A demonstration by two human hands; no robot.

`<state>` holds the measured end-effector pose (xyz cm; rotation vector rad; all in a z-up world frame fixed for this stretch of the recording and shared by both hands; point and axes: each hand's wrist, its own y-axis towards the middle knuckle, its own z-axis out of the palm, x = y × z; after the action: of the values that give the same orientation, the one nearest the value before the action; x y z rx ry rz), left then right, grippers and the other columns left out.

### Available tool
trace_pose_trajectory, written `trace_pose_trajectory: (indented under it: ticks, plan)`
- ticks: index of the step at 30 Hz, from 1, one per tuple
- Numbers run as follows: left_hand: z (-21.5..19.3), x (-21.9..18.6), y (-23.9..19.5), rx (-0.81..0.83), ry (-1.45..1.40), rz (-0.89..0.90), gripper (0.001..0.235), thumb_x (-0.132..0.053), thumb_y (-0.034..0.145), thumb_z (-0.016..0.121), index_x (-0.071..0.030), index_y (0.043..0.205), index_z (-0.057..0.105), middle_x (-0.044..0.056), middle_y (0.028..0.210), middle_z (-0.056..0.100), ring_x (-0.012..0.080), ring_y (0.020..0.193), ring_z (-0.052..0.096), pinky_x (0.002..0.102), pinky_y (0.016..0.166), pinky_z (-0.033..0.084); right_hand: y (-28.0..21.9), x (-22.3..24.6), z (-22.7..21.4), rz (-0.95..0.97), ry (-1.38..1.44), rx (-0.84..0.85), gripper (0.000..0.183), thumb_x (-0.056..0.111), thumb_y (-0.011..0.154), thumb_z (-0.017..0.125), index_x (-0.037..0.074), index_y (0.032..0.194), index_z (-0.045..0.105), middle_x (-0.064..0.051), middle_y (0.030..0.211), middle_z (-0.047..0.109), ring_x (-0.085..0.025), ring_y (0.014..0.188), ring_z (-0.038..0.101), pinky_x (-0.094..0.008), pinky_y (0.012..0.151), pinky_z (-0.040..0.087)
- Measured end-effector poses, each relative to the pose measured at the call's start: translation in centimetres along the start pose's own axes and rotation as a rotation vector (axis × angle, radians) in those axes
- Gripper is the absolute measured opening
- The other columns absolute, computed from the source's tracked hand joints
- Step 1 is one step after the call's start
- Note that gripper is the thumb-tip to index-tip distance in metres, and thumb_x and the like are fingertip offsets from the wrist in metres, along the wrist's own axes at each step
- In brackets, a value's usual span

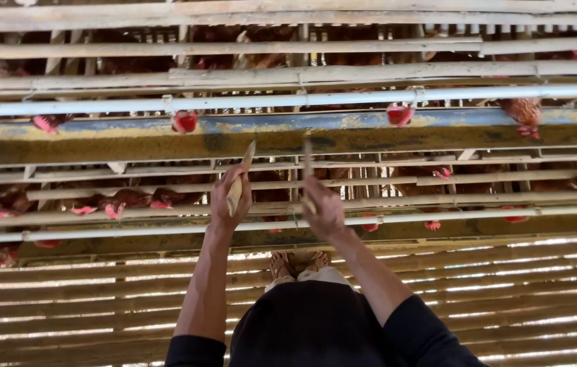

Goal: Using wooden sticks to level and spread chicken feed along a trough in a poultry barn.

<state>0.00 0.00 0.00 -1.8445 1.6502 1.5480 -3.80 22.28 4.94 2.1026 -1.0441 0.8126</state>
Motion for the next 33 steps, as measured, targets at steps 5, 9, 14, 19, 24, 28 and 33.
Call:
trace_pose_trajectory:
  ticks: [5, 9, 14, 19, 24, 28, 33]
  plan:
    - [1.4, 1.1, -1.0, -0.006, 0.072, 0.005, 0.012, -0.001, 0.095, 0.06, -0.008, 0.104, 0.066, 0.022, 0.096, 0.074, 0.0446, 0.075, 0.073, 0.049, 0.057, 0.06, -1.3, -4.4, -0.7, -0.076, 0.203, -0.057, 0.044, -0.013, 0.083, 0.048, 0.001, 0.12, 0.068, -0.023, 0.141, 0.06, -0.033, 0.092, 0.07, -0.034, 0.07, 0.059]
    - [0.6, -1.5, -0.5, 0.022, 0.096, 0.009, 0.011, 0.003, 0.096, 0.056, -0.003, 0.104, 0.062, 0.027, 0.097, 0.072, 0.05, 0.072, 0.07, 0.057, 0.054, 0.06, -2.7, -8.9, -5.5, 0.037, 0.014, -0.163, 0.064, -0.016, 0.084, 0.043, 0.001, 0.145, 0.055, -0.021, 0.147, 0.056, -0.012, 0.056, 0.059, -0.021, 0.045, 0.046]
    - [1.8, -1.4, -0.6, 0.031, 0.155, -0.02, 0.011, -0.002, 0.098, 0.058, -0.007, 0.106, 0.064, 0.024, 0.106, 0.073, 0.0509, 0.079, 0.07, 0.057, 0.056, 0.06, -3.2, -12.4, -5.7, 0.147, -0.243, -0.124, 0.034, -0.009, 0.086, 0.054, 0.012, 0.109, 0.068, -0.022, 0.129, 0.068, -0.025, 0.077, 0.073, -0.023, 0.047, 0.047]
    - [2.8, -1.3, -0.7, 0.039, 0.157, -0.039, 0.01, -0.003, 0.098, 0.059, -0.008, 0.104, 0.065, 0.023, 0.107, 0.074, 0.049, 0.08, 0.072, 0.055, 0.057, 0.061, -1.9, -5.5, -3.7, -0.021, -0.13, -0.117, 0.037, -0.004, 0.087, 0.053, 0.016, 0.113, 0.069, -0.018, 0.138, 0.063, -0.019, 0.077, 0.072, -0.018, 0.045, 0.041]
    - [3.2, -0.8, -1.5, -0.008, 0.198, -0.061, 0.01, -0.004, 0.098, 0.062, -0.009, 0.105, 0.065, 0.022, 0.116, 0.074, 0.0477, 0.094, 0.071, 0.058, 0.068, 0.061, -1.5, -4.6, -8.1, 0.053, -0.087, -0.082, 0.048, -0.009, 0.085, 0.054, 0.011, 0.126, 0.068, -0.019, 0.128, 0.07, -0.024, 0.08, 0.076, -0.025, 0.047, 0.051]
    - [3.4, -1.2, -2.0, -0.037, 0.177, -0.082, 0.009, -0.004, 0.101, 0.06, -0.007, 0.107, 0.066, 0.024, 0.119, 0.072, 0.0502, 0.098, 0.069, 0.059, 0.072, 0.06, -3.7, -13.2, -12.0, 0.237, -0.156, -0.082, 0.041, -0.007, 0.085, 0.059, 0.015, 0.118, 0.071, -0.018, 0.143, 0.061, -0.031, 0.104, 0.073, -0.022, 0.048, 0.049]
    - [3.9, -1.7, -1.8, -0.026, 0.203, -0.117, 0.009, -0.007, 0.102, 0.06, -0.01, 0.108, 0.065, 0.022, 0.119, 0.073, 0.0502, 0.099, 0.068, 0.063, 0.076, 0.06, -5.3, -22.7, -11.8, 0.256, -0.292, -0.077, 0.026, -0.005, 0.092, 0.06, 0.013, 0.108, 0.068, -0.023, 0.137, 0.064, -0.038, 0.116, 0.068, -0.026, 0.055, 0.052]
